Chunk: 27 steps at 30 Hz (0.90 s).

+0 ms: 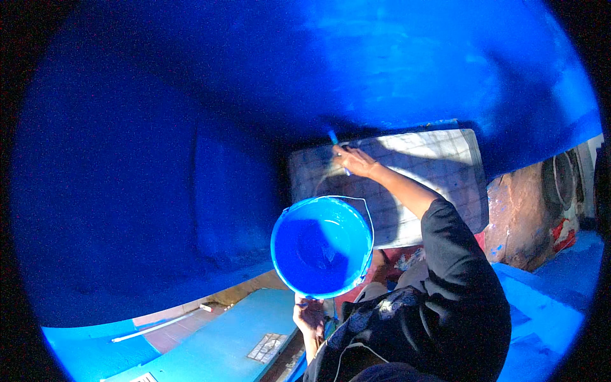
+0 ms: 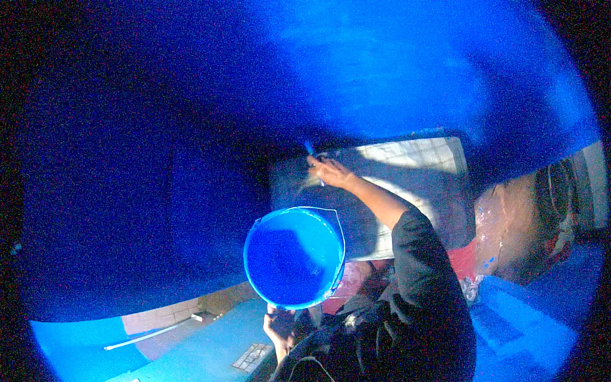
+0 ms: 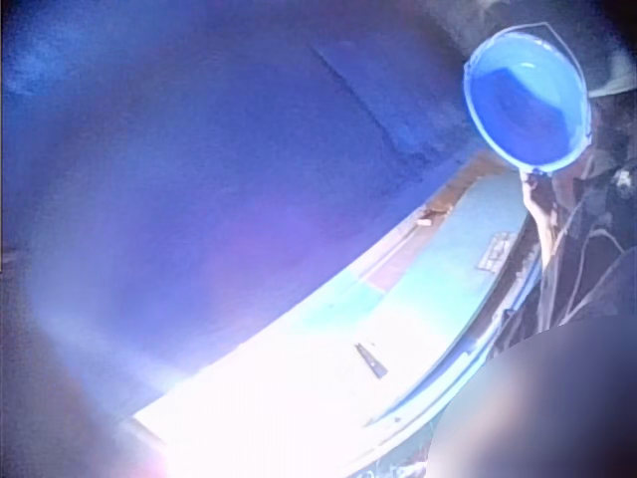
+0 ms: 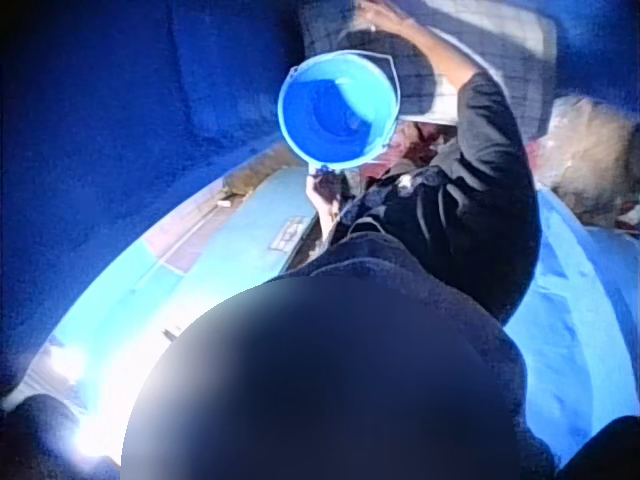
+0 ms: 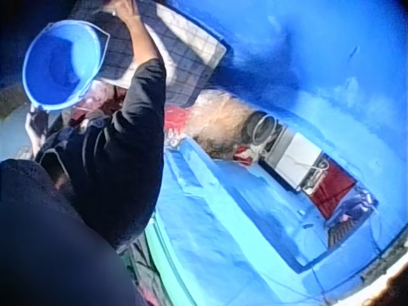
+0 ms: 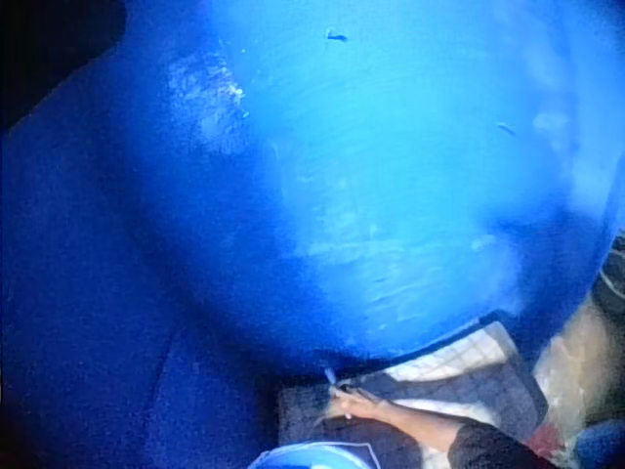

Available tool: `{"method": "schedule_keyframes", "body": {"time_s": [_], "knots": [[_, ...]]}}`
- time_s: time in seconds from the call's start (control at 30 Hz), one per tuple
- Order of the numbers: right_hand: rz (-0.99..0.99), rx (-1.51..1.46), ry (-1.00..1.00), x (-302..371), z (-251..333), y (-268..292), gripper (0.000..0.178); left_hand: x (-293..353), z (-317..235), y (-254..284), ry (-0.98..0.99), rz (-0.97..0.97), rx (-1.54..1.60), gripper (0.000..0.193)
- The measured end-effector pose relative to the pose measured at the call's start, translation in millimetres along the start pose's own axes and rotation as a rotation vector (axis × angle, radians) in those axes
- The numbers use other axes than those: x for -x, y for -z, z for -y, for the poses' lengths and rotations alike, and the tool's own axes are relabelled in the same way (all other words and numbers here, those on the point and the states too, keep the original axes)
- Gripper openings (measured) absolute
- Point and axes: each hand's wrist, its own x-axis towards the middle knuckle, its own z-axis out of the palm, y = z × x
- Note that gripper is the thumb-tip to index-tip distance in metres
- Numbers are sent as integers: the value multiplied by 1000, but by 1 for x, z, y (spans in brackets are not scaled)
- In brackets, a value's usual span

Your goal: The person applies blue paint to the interior walls of a small structure using a brush and dipping it into a bucket of blue paint.

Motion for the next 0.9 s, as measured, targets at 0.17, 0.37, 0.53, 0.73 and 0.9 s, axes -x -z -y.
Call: {"method": "schedule_keyframes", "body": {"time_s": [0.17,0.37,0.53,0.73,0.9], "knots": [[8,-530,-742,65,-41,35,54,-2,7,12,-23,7,2,63],[-370,-302,-538,117,-50,51,41,-5,8,16,-31,32,32,65],[-211,-444,-286,64,-1,43,35,-4,4,16,0,9,30,62],[48,-427,-292,35,-10,62,32,-7,2,16,-30,80,38,51],[-163,-355,-683,109,-51,100,28,-7,0,12,10,4,167,36]]}}
